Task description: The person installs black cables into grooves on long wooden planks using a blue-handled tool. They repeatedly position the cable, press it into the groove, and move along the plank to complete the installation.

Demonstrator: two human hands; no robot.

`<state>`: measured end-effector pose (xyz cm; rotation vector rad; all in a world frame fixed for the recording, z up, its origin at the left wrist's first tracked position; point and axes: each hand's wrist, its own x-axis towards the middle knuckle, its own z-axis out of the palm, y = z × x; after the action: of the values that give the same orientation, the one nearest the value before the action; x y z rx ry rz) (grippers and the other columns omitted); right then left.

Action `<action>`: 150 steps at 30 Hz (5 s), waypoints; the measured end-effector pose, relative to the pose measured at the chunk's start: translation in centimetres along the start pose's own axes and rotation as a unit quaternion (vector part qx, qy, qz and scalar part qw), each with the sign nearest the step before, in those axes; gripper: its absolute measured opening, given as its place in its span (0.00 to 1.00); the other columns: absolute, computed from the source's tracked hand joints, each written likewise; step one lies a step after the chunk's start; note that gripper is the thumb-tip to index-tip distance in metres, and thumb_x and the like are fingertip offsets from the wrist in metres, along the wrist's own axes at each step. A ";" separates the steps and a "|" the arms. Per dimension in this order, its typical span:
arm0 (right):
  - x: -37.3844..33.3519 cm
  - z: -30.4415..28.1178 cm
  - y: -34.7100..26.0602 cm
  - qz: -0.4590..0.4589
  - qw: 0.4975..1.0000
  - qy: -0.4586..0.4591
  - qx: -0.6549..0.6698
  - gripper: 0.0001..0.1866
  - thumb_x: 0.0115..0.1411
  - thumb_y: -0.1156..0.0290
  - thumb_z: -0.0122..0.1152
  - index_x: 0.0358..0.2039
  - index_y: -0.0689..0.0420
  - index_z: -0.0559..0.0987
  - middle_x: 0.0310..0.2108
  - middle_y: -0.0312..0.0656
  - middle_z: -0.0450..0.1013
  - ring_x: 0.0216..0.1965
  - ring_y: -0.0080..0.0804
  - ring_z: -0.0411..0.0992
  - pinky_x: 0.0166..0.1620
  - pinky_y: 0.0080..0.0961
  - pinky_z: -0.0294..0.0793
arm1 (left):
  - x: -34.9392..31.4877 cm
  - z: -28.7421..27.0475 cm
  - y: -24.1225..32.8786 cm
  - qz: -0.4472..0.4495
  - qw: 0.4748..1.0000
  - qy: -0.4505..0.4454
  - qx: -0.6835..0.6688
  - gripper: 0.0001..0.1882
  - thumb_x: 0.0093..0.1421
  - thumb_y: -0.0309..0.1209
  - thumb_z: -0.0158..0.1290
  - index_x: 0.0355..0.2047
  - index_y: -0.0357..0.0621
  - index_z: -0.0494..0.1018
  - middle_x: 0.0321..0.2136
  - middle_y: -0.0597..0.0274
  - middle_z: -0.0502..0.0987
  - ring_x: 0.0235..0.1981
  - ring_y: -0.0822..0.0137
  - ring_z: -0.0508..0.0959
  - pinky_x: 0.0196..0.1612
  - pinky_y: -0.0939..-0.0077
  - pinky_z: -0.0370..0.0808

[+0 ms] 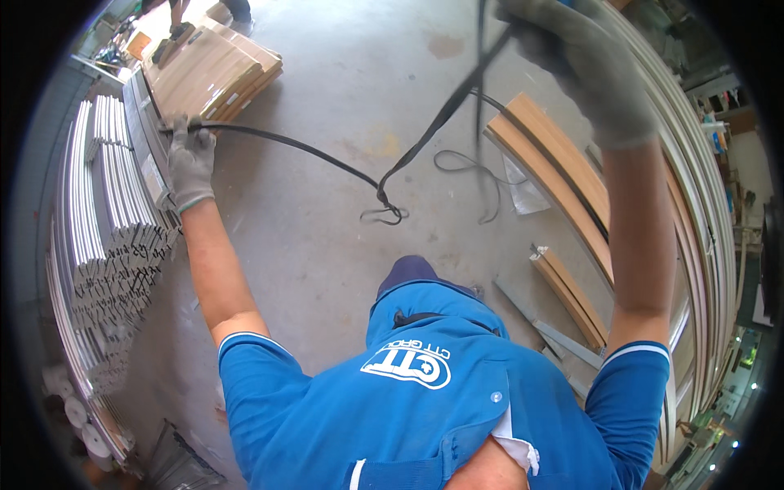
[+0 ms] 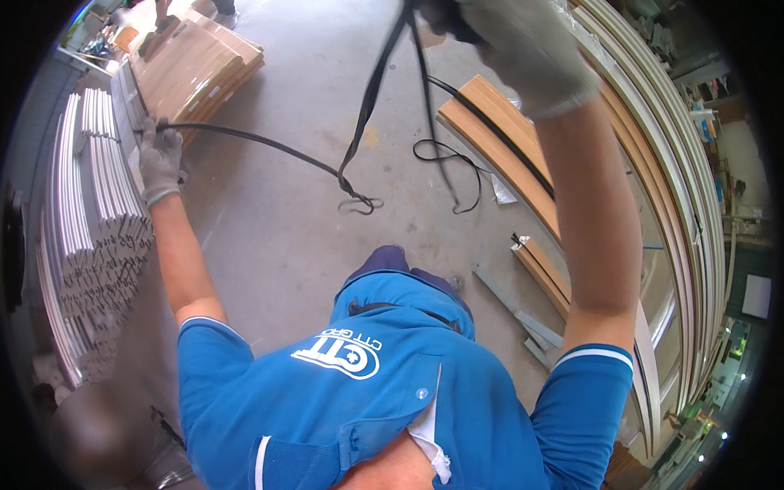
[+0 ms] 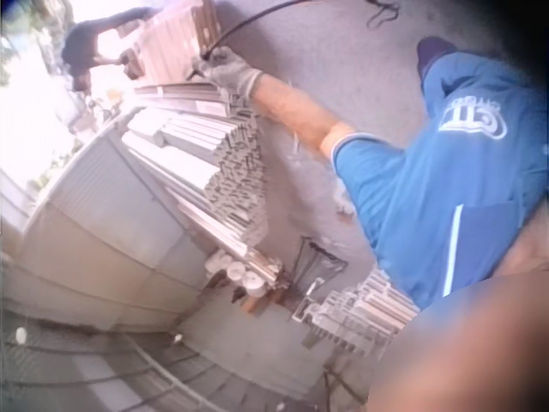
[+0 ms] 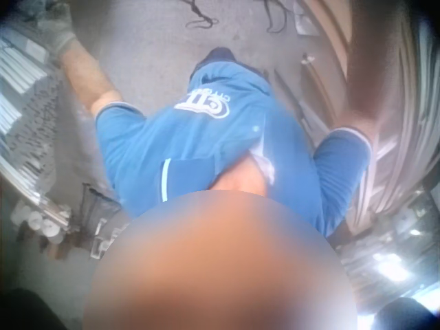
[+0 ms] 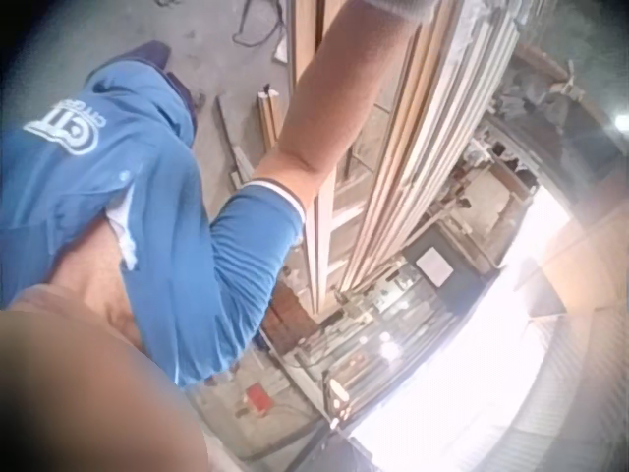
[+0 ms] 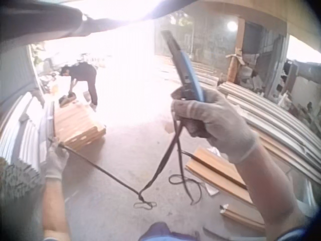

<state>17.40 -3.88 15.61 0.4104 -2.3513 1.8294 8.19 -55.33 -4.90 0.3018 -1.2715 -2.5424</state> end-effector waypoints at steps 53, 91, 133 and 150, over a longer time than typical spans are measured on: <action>-59.3 -33.2 4.6 0.057 0.763 0.639 -0.071 0.35 0.61 0.58 0.72 0.63 0.61 0.70 0.53 0.44 0.75 0.50 0.29 0.76 0.54 0.24 0.76 | 2.6 52.4 -43.5 -0.105 0.962 -0.109 0.228 0.14 0.65 0.40 0.55 0.41 0.42 0.76 0.31 0.53 0.77 0.26 0.59 0.77 0.25 0.66 0.76; -57.6 -60.6 24.1 0.147 0.419 0.875 0.192 0.23 0.66 0.56 0.62 0.53 0.61 0.75 0.43 0.45 0.75 0.41 0.38 0.76 0.43 0.40 0.78 | -7.2 72.1 -41.8 0.006 0.813 -0.389 0.432 0.36 0.69 0.57 0.47 0.63 0.40 0.69 0.60 0.49 0.72 0.58 0.48 0.73 0.55 0.47 0.74; -66.6 -32.3 10.7 0.096 0.493 0.861 0.084 0.17 0.67 0.56 0.63 0.42 0.59 0.79 0.33 0.39 0.79 0.30 0.32 0.80 0.32 0.31 0.83 | -31.4 61.9 -43.7 -0.014 0.736 -0.540 0.407 0.32 0.69 0.51 0.48 0.59 0.33 0.72 0.56 0.48 0.76 0.58 0.53 0.74 0.58 0.57 0.73; -70.6 -36.2 -4.2 0.464 0.318 0.515 -0.647 0.24 0.65 0.45 0.59 0.34 0.57 0.78 0.28 0.55 0.78 0.31 0.58 0.77 0.35 0.49 0.75 | -17.3 40.2 -35.5 0.056 0.818 -0.258 0.512 0.31 0.69 0.48 0.49 0.58 0.30 0.74 0.54 0.48 0.78 0.58 0.55 0.75 0.60 0.61 0.73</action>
<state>83.76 39.32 9.70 -1.8551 -1.8421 -0.5786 6.51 0.87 -8.69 -0.2962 -2.6842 -1.6164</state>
